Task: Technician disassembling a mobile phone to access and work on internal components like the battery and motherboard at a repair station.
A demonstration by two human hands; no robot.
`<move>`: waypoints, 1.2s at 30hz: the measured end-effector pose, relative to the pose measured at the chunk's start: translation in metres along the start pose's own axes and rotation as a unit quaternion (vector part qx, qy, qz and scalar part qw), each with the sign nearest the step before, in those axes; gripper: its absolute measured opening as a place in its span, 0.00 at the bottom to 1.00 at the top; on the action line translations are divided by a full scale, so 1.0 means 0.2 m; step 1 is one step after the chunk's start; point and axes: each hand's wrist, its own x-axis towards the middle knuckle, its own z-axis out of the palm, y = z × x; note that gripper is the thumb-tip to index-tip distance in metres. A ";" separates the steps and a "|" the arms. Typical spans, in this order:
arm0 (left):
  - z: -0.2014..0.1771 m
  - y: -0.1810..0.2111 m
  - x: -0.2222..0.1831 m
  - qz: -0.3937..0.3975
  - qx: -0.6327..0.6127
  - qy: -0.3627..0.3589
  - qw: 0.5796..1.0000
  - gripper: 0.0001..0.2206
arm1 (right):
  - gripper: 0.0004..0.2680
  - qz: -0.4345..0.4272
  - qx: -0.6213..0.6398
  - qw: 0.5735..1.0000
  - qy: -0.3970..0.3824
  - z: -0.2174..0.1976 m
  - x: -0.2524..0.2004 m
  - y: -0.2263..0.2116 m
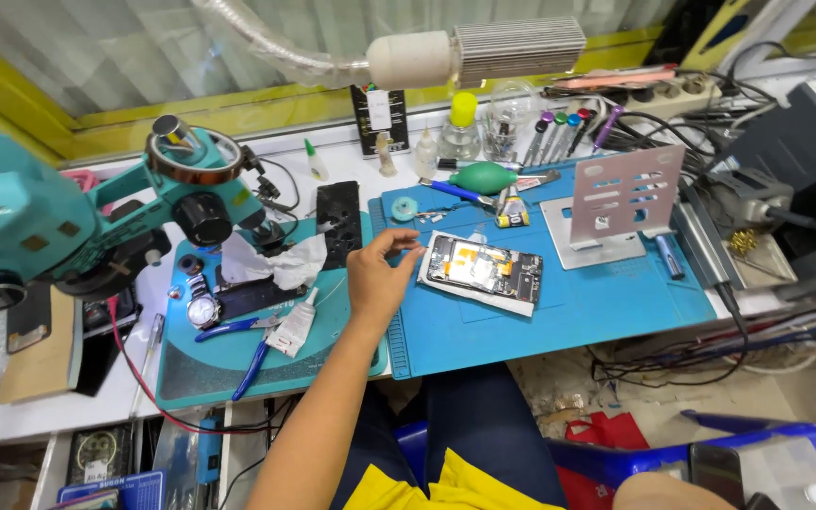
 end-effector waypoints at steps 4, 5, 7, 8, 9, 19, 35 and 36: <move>-0.07 -0.01 0.01 -0.011 0.025 0.015 1.000 0.10 | 0.11 -0.020 -0.077 0.995 0.061 -0.07 0.20 0.28; -0.06 -0.02 0.01 -0.006 0.017 0.011 1.000 0.10 | 0.12 -0.025 -0.095 0.992 0.075 -0.08 0.25 0.36; -0.04 -0.03 -0.01 -0.013 0.027 0.003 1.000 0.09 | 0.13 -0.012 -0.153 0.981 0.117 -0.08 0.22 0.50; -0.05 -0.04 -0.01 -0.019 0.041 0.008 0.999 0.09 | 0.14 -0.012 -0.177 0.975 0.134 -0.06 0.22 0.56; -0.05 -0.05 -0.03 -0.021 0.040 0.010 0.999 0.09 | 0.14 -0.013 -0.176 0.975 0.132 -0.04 0.20 0.64; -0.04 -0.09 -0.04 -0.012 0.187 -0.069 0.980 0.13 | 0.15 0.140 -0.259 0.955 0.021 0.09 0.06 1.11; 0.00 0.08 0.02 0.219 0.034 -0.216 0.951 0.36 | 0.27 0.139 -0.219 0.966 0.005 0.05 0.00 1.25; 0.02 0.09 0.03 0.218 0.034 -0.216 0.951 0.36 | 0.27 0.140 -0.219 0.966 0.005 0.05 0.00 1.25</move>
